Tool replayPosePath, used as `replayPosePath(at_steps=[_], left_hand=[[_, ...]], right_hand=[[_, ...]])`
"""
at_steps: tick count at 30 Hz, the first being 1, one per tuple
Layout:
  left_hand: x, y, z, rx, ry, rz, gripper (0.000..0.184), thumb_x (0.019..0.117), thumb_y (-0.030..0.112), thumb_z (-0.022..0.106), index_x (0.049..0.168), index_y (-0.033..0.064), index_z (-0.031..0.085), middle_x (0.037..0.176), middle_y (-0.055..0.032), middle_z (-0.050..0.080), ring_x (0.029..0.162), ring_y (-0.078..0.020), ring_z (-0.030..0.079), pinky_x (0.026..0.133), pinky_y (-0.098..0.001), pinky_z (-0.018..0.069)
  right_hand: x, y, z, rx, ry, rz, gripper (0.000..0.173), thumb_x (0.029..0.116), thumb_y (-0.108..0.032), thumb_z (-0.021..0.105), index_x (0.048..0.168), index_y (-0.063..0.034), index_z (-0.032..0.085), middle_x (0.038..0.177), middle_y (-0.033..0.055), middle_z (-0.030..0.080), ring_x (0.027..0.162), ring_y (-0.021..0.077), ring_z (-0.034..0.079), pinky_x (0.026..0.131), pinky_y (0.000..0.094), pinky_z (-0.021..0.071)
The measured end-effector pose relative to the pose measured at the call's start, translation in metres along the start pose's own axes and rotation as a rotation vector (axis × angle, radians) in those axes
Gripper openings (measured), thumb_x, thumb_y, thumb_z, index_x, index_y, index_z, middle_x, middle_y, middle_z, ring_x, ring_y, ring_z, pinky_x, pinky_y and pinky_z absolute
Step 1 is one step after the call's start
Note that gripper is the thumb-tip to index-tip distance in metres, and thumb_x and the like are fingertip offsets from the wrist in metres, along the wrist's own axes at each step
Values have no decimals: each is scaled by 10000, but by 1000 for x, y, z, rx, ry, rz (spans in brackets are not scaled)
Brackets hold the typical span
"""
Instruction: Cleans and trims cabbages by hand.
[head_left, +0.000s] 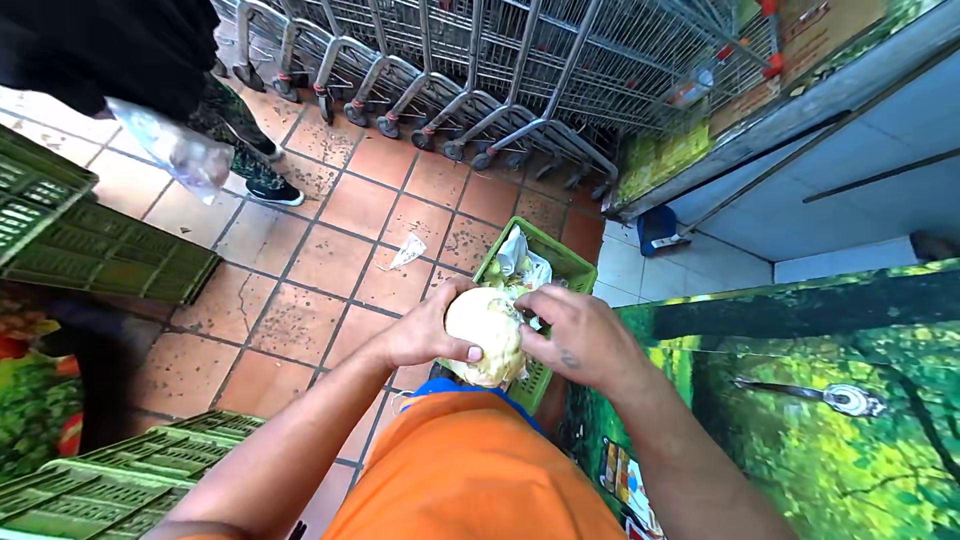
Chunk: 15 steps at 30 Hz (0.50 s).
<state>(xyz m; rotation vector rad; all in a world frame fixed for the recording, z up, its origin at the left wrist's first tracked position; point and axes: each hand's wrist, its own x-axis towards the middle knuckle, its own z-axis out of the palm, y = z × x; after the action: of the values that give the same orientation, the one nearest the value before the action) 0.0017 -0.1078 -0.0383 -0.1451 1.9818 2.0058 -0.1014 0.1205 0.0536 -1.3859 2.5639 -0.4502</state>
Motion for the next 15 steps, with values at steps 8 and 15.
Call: replayPosePath(at_steps=[8,15], left_hand=[[-7,2,2,14,27,-58,1060,554,598,857,1438,170,461,1213,-42,676,1041,-182,684,870,-432,597],[-1,-11,-4,-126,-124,27,1117,540,714,862,1430,164,471,1187,-66,699,1022,-199,701,854,-409,611]], right_hand=[[7,-3,10,232,-32,254,94,895,-164,671,881,-162,764,771,-27,700,690,96,667,615,352,576],[11,29,6,595,-88,489,91,913,-115,686,888,-116,774,726,18,705,580,133,636,539,352,547]])
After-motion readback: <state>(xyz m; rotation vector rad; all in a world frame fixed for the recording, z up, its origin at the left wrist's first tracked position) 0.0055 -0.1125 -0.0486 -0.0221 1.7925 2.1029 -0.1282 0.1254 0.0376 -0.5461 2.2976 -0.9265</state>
